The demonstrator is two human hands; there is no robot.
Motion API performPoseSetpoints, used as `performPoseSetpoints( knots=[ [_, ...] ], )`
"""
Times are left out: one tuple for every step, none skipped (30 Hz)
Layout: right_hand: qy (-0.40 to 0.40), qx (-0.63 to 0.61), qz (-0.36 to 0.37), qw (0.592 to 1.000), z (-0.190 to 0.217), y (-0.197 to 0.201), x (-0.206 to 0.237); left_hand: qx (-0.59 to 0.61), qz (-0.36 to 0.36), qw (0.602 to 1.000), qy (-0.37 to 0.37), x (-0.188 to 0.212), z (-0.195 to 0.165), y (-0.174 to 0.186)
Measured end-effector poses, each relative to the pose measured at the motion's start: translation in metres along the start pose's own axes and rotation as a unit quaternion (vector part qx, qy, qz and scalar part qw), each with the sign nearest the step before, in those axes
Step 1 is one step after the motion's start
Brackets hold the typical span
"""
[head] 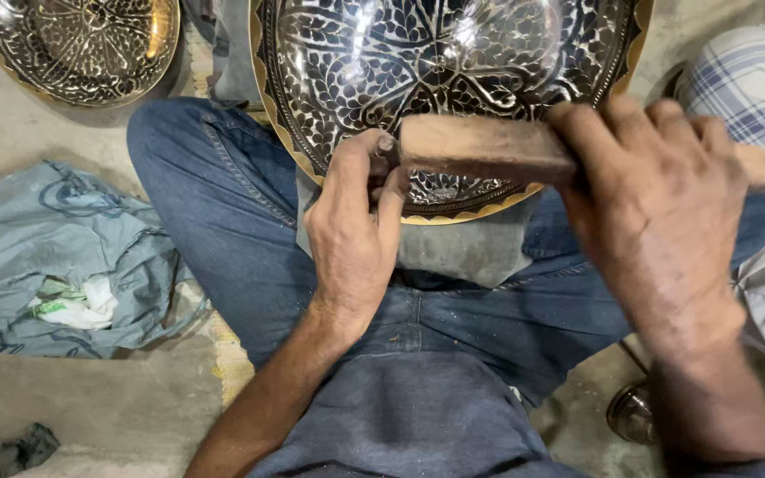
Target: The person sits cross-legged and uses a hammer and chisel to emboss a decorative pattern into a large metal plate resting on their lap. They repeatedly strike the chisel to create intricate designs across the plate's surface.
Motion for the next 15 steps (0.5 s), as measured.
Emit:
performPoseSetpoints(
  knots=[
    [0.008,0.001,-0.001,1.000,-0.002,0.002,-0.004,0.013,0.004,1.000,0.008,0.000,0.001,-0.001],
    [0.017,0.003,0.000,1.000,-0.004,0.004,-0.006,0.018,0.007,1.000,0.011,0.000,0.002,-0.001],
    [0.024,0.004,-0.001,1.000,-0.006,0.005,-0.008,0.023,0.010,1.000,0.013,0.000,0.002,-0.001],
    [0.034,0.030,-0.004,0.999,-0.006,0.007,-0.010,0.028,0.012,0.999,0.013,-0.001,0.001,-0.002],
    [0.043,0.055,-0.006,0.998,-0.006,0.010,-0.011,0.021,0.010,1.000,0.006,-0.002,0.000,-0.001],
    [0.053,0.080,-0.006,0.995,-0.004,0.012,-0.013,0.013,0.010,1.000,0.000,-0.002,-0.002,-0.001],
    [0.058,0.082,-0.006,0.995,-0.004,0.014,-0.014,0.006,0.008,1.000,-0.007,-0.002,-0.004,0.000],
    [0.065,0.084,-0.009,0.994,-0.003,0.018,-0.017,0.011,0.006,1.000,-0.002,-0.002,-0.003,0.000],
    [0.071,0.101,-0.006,0.992,-0.002,0.021,-0.019,0.016,0.003,1.000,0.005,-0.003,-0.003,0.000],
    [0.077,0.117,-0.004,0.990,0.000,0.025,-0.021,0.021,0.002,1.000,0.012,-0.003,-0.002,0.000],
    [0.081,0.148,0.004,0.986,0.001,0.028,-0.022,0.025,0.001,1.000,0.014,-0.002,-0.002,0.000],
    [0.076,0.129,0.011,0.989,-0.001,0.032,-0.023,0.029,-0.002,1.000,0.013,-0.003,-0.002,0.000],
    [0.070,0.111,0.017,0.991,-0.003,0.036,-0.025,0.033,-0.003,0.999,0.012,-0.003,-0.002,0.000],
    [0.057,0.039,0.026,0.997,-0.006,0.039,-0.026,0.041,-0.002,0.999,0.010,-0.003,-0.002,-0.001],
    [0.038,-0.031,0.042,0.998,-0.010,0.039,-0.028,0.050,-0.002,0.999,0.010,-0.003,-0.001,-0.002]
  ],
)
Point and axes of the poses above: each hand's wrist, its own x-axis away from the middle knuckle, its own y-axis out of the back of the hand, z = x × y, the point moved 7 cm from there along -x, towards the middle knuckle, and after that the axes turned 10 degrees about z, right-handed, at the moved point
